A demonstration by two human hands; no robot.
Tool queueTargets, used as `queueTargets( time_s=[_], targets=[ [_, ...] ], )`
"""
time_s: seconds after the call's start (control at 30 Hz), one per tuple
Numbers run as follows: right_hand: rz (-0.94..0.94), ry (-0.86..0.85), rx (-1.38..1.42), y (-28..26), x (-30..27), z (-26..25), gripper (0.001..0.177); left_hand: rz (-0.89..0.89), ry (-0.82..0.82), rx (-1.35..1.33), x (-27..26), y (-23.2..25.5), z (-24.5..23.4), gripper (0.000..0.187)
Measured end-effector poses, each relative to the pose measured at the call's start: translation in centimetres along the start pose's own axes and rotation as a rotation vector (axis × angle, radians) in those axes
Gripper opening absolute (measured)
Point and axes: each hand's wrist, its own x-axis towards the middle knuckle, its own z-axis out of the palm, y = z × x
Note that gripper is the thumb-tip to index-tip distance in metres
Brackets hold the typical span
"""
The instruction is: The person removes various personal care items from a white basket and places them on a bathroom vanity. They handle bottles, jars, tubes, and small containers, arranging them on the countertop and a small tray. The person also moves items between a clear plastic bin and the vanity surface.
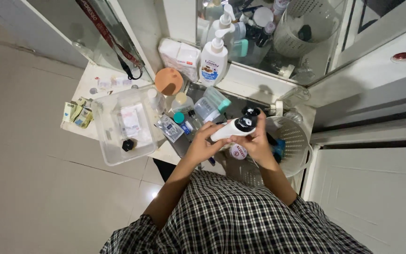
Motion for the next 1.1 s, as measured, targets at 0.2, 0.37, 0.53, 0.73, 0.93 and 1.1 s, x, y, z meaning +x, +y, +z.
queueTargets(
  time_s=[0.2, 0.37, 0.53, 0.73, 0.93, 1.1],
  targets=[
    [-0.212, 0.082, -0.456, 0.4, 0.3, -0.6, 0.067, -0.167, 0.017, -0.167, -0.7, 0.1, 0.5, 0.049],
    [-0.224, 0.182, -0.5, -1.0, 0.8, -0.9, 0.065, -0.319, -0.081, -0.186, -2.0, -0.4, -1.4, 0.064],
    [-0.265, 0.244, -0.463, -0.3, 1.6, -1.5, 0.067, -0.421, -0.007, -0.201, -2.7, -1.4, -1.0, 0.061],
    [-0.224, 0.411, -0.198, 1.7, 1.7, -2.2, 0.07, -0.425, 0.099, -0.295, -3.4, -2.5, -0.5, 0.058],
    [-0.19, 0.427, -0.182, 3.3, 1.6, -3.0, 0.065, -0.475, 0.12, -0.326, -4.1, -3.0, -0.8, 0.061],
    [-0.026, 0.266, -0.056, -1.2, 1.8, 1.6, 0.103, -0.428, 0.127, -0.299, -4.5, -3.2, -1.6, 0.059]
  ],
)
